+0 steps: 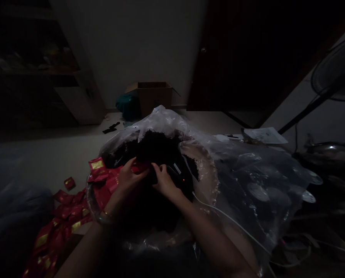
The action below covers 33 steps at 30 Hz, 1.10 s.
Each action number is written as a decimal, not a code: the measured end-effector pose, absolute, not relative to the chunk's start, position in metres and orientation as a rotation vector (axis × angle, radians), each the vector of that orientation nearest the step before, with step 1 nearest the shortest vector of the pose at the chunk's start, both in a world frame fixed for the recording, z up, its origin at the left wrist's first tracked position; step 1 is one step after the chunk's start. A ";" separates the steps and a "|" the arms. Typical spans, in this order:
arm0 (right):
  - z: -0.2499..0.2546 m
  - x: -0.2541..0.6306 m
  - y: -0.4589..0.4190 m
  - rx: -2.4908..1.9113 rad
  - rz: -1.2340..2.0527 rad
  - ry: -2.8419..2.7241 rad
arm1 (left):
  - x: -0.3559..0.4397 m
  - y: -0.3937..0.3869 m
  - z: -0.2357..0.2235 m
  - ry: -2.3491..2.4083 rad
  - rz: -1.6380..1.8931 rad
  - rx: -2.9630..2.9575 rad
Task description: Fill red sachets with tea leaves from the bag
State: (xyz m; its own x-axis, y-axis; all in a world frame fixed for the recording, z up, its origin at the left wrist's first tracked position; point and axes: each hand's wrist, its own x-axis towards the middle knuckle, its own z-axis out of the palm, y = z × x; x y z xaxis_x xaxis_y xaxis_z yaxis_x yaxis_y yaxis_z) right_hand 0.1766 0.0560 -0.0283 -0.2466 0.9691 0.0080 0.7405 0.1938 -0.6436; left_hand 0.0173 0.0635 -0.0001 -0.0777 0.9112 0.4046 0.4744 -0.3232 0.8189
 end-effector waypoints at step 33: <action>0.066 0.201 0.036 -1.068 0.492 -1.892 | 0.040 0.052 -0.010 1.330 1.297 2.064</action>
State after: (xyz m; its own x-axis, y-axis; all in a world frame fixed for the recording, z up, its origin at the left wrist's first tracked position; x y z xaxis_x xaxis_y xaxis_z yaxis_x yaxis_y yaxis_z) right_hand 0.2015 0.0364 0.0664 -0.2405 0.8305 0.5024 0.4810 0.5515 -0.6815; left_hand 0.0399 0.0518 -0.0096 0.1342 0.8550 0.5009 0.5218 -0.4907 0.6978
